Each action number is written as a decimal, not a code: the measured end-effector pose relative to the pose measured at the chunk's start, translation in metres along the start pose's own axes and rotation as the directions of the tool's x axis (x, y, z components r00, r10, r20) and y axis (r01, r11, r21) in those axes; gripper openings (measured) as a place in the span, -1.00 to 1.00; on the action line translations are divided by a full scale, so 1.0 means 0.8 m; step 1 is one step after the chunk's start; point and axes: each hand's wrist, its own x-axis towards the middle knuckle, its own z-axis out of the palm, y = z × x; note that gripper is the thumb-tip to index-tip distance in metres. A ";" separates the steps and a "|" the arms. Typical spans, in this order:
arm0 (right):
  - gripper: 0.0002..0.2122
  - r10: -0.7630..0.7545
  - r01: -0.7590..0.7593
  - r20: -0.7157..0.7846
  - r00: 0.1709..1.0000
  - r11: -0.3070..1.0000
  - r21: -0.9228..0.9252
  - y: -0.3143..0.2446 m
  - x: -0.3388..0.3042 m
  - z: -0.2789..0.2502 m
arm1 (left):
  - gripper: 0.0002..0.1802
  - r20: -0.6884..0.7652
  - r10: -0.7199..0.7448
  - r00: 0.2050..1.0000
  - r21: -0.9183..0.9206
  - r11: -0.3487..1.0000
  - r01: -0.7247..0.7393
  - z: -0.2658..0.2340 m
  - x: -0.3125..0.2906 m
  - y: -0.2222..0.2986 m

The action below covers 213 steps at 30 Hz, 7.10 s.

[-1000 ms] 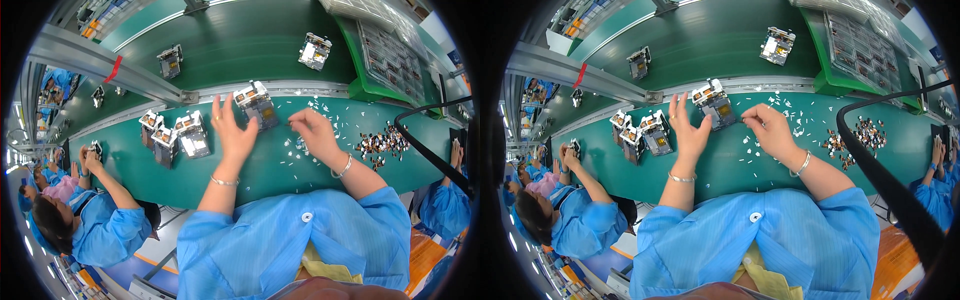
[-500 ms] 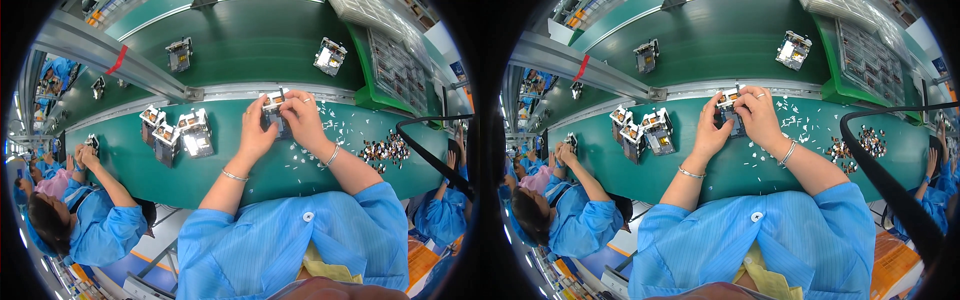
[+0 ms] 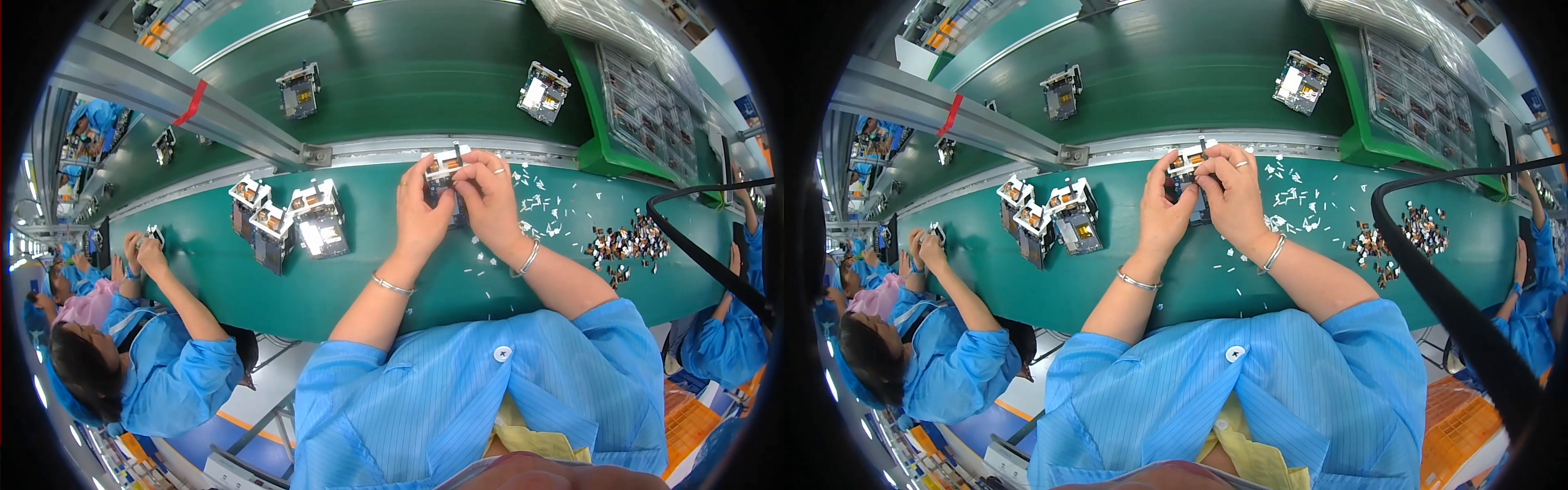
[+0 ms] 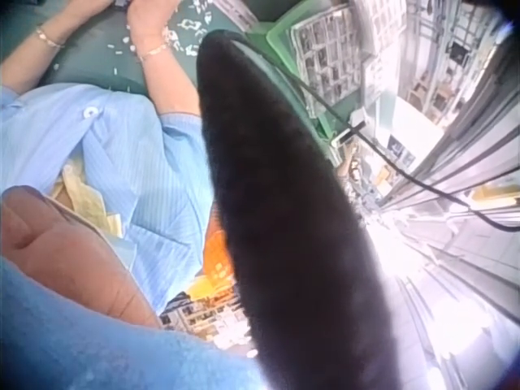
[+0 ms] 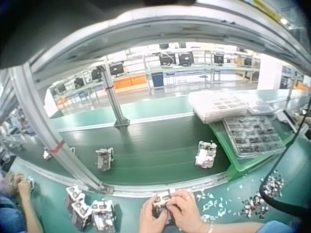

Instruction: The person assembles small electronic components into plastic housings by hand.

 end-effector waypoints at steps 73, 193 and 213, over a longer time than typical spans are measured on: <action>-0.65 0.157 -0.508 -0.509 0.846 0.522 -0.685 0.155 -0.130 -0.324 | 0.03 -0.011 0.215 0.977 0.587 0.792 -0.167 -0.020 0.004 0.015; -0.69 0.132 -0.090 0.252 0.959 0.981 -0.173 -0.017 0.006 -0.024 | -0.65 0.094 0.015 0.995 -0.085 0.996 -0.007 -0.009 -0.002 -0.001; -0.62 -0.105 0.122 0.065 0.992 0.772 -0.624 0.090 0.125 -0.047 | -0.40 0.120 0.249 0.961 0.804 0.543 -0.242 -0.195 -0.055 -0.018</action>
